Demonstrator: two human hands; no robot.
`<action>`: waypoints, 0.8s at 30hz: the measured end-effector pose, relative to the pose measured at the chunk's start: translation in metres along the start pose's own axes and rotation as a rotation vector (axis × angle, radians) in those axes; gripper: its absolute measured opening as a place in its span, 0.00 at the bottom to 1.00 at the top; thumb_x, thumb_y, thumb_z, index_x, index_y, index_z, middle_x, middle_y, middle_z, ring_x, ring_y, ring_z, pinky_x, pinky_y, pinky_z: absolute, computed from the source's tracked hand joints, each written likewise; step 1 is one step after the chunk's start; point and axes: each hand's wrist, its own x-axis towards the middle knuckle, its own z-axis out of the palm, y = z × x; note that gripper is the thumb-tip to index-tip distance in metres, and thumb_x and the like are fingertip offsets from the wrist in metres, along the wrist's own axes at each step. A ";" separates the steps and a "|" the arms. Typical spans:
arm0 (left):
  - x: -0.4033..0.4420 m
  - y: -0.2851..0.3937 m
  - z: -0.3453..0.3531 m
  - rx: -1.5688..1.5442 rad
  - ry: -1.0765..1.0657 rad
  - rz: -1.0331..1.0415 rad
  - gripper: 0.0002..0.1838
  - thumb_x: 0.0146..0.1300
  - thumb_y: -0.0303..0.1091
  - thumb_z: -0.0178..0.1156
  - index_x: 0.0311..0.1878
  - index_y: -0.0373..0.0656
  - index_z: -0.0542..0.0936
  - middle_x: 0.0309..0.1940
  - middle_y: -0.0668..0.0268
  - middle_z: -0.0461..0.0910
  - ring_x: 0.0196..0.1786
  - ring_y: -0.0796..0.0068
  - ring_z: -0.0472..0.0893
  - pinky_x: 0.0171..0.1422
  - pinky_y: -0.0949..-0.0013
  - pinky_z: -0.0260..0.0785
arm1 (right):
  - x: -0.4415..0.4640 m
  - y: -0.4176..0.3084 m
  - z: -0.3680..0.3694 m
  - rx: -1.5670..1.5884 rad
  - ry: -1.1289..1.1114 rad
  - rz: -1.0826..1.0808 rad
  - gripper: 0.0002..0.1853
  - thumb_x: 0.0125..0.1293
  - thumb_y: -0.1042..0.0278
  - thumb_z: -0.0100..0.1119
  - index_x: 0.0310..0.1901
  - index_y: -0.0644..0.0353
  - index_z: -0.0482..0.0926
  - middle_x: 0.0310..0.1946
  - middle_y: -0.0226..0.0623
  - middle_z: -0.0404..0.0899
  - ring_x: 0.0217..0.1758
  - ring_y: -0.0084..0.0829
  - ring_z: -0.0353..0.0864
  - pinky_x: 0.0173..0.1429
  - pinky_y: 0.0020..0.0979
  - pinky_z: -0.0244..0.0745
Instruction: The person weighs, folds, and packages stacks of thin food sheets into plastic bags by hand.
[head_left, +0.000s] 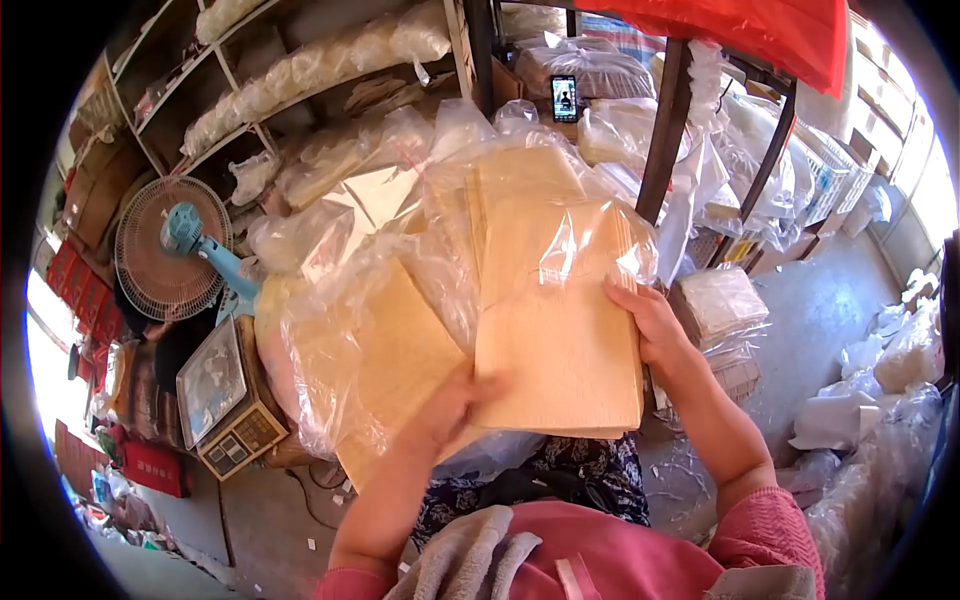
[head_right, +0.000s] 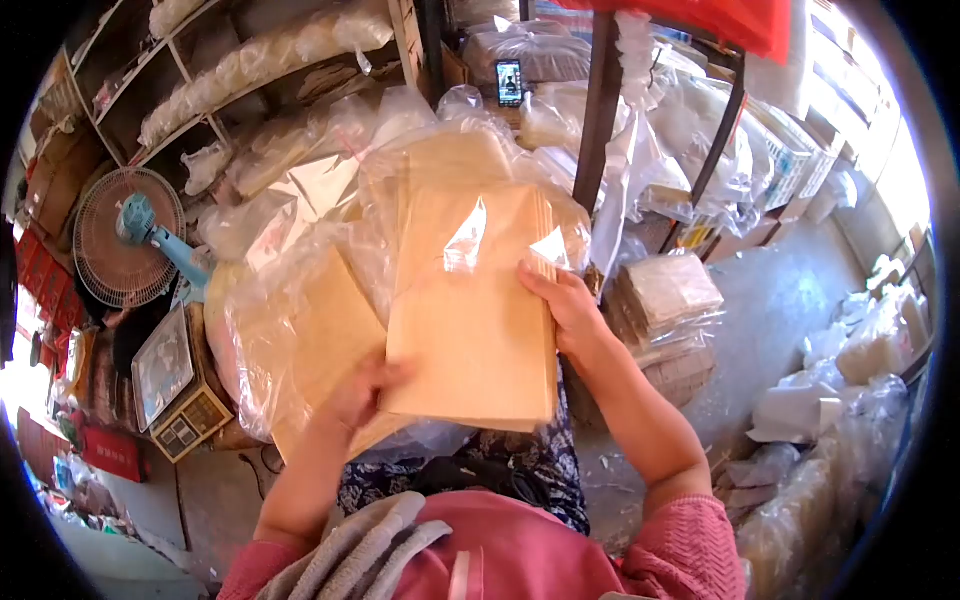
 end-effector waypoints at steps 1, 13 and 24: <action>-0.002 -0.007 0.005 -0.060 -0.024 -0.028 0.31 0.52 0.30 0.65 0.59 0.32 0.66 0.47 0.58 0.77 0.49 0.67 0.78 0.57 0.66 0.70 | 0.004 0.002 -0.003 0.006 0.021 0.013 0.19 0.62 0.65 0.59 0.50 0.68 0.71 0.41 0.41 0.79 0.40 0.31 0.81 0.43 0.34 0.79; 0.008 -0.026 0.051 -0.112 -0.004 0.029 0.27 0.53 0.27 0.65 0.56 0.32 0.68 0.49 0.58 0.75 0.50 0.69 0.76 0.55 0.67 0.70 | -0.105 0.070 -0.027 0.465 -0.255 -0.018 0.20 0.65 0.60 0.50 0.54 0.64 0.69 0.49 0.42 0.77 0.53 0.43 0.77 0.55 0.50 0.73; 0.083 0.069 0.078 1.810 0.232 1.304 0.17 0.49 0.27 0.57 0.45 0.37 0.74 0.35 0.60 0.73 0.45 0.63 0.73 0.52 0.60 0.67 | -0.116 0.057 0.005 0.292 0.001 -0.048 0.17 0.66 0.70 0.49 0.55 0.67 0.66 0.49 0.47 0.76 0.50 0.47 0.78 0.50 0.50 0.78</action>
